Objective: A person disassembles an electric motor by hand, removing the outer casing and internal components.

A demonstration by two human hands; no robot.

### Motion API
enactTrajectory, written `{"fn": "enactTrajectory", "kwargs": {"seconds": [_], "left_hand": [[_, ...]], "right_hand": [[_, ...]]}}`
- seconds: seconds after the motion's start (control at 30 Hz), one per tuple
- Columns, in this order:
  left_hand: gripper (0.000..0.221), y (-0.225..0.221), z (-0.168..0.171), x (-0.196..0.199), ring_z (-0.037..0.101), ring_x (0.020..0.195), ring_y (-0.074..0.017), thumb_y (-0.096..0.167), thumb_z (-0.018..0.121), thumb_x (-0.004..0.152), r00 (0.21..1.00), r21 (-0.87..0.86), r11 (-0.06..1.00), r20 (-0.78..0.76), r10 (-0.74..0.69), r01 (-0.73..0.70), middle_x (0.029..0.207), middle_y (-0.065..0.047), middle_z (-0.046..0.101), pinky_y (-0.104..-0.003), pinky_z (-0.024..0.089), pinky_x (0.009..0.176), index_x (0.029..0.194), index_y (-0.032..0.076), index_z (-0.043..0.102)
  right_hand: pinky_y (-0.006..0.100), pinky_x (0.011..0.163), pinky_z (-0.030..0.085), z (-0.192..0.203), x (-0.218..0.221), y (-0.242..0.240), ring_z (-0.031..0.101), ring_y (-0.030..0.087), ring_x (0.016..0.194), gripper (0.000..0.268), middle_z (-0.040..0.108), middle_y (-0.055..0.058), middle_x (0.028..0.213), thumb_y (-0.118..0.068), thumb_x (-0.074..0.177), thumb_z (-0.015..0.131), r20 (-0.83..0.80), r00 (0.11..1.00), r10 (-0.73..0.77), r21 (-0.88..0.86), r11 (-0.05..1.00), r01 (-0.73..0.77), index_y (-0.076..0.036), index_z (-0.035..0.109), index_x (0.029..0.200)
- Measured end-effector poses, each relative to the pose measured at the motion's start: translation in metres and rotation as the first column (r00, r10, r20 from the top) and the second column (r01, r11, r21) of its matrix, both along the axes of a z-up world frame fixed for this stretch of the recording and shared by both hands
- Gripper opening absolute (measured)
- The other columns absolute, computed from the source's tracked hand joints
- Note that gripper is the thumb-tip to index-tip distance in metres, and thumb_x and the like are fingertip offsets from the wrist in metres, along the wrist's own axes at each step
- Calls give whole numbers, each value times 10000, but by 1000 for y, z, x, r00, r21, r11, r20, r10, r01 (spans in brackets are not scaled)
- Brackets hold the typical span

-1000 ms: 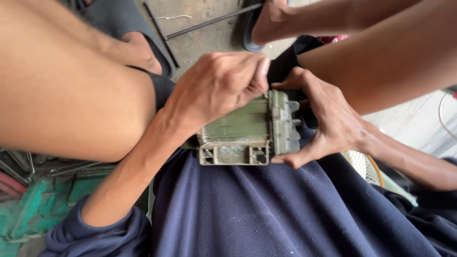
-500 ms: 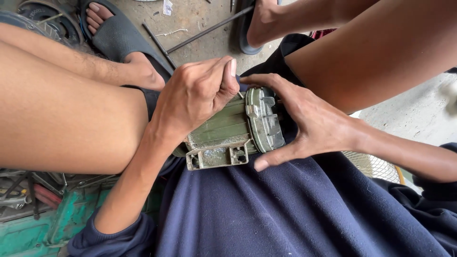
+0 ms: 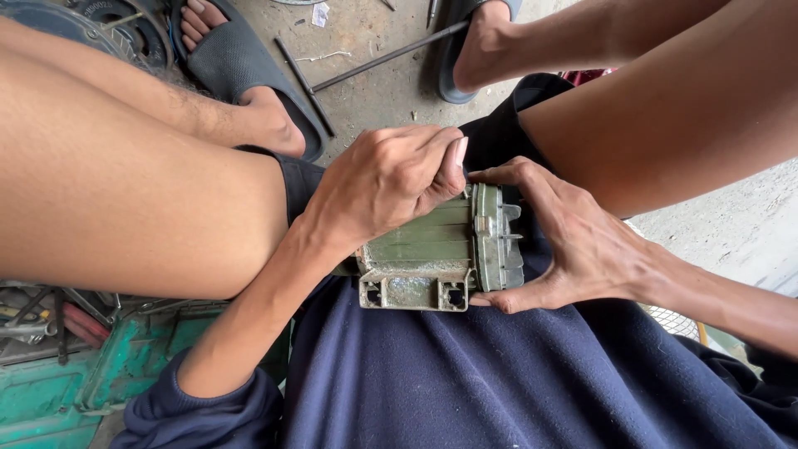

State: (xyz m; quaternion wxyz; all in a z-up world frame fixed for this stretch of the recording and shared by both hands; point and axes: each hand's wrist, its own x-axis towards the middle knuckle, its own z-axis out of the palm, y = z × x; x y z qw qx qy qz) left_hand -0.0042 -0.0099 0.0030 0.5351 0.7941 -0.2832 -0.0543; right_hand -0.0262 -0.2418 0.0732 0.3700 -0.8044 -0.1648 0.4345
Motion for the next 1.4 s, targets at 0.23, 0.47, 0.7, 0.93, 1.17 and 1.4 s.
{"fn": "enactTrajectory", "kwargs": {"seconds": [0.23,0.47,0.7,0.93,1.17,1.4], "left_hand": [[100,-2,2,1,521,505,-158,-43,609,946,1000,-13,1000,-11,-10,10,688,-71,637,-342,430,456,847,-32,621],[109,1,-5,3,516,481,-157,-31,601,963,999,-14,1000,-21,28,-28,658,-65,623,-350,442,459,857,-38,627],[149,-2,-9,5,490,462,-166,-31,584,974,999,-20,999,-10,48,-48,620,-59,587,-364,404,442,827,-20,601],[181,-6,-13,3,552,476,-147,52,689,942,998,-8,998,1,61,-61,672,-43,633,-344,467,453,859,45,528],[219,-21,-13,-3,517,431,-153,130,600,1007,997,25,998,46,63,-64,656,-68,669,-316,435,388,819,27,644],[191,-25,-14,-5,513,428,-128,130,700,947,1000,-19,1000,10,-4,4,635,-69,662,-299,444,403,792,31,651]], "right_hand": [[427,755,639,1,-4,-2,705,308,894,1074,648,194,1118,-530,497,917,21,1000,-8,0,1000,8,72,481,1272],[554,1095,527,8,7,7,621,377,1197,1086,531,244,1359,-400,581,901,22,999,-49,87,995,47,74,381,1409],[468,1009,544,7,19,16,589,362,1219,834,486,251,1419,-390,576,957,93,996,4,245,969,-27,4,577,1205],[269,854,405,6,1,34,469,154,926,125,513,106,1241,-93,951,627,-153,920,-361,173,907,385,-16,530,969],[237,843,406,9,-15,30,464,145,954,149,519,68,1103,-33,932,606,-176,828,-532,98,828,552,-57,494,836],[245,867,427,11,-21,22,499,176,1015,158,555,106,1161,18,875,630,-166,816,-554,97,814,573,-39,515,784]]}}
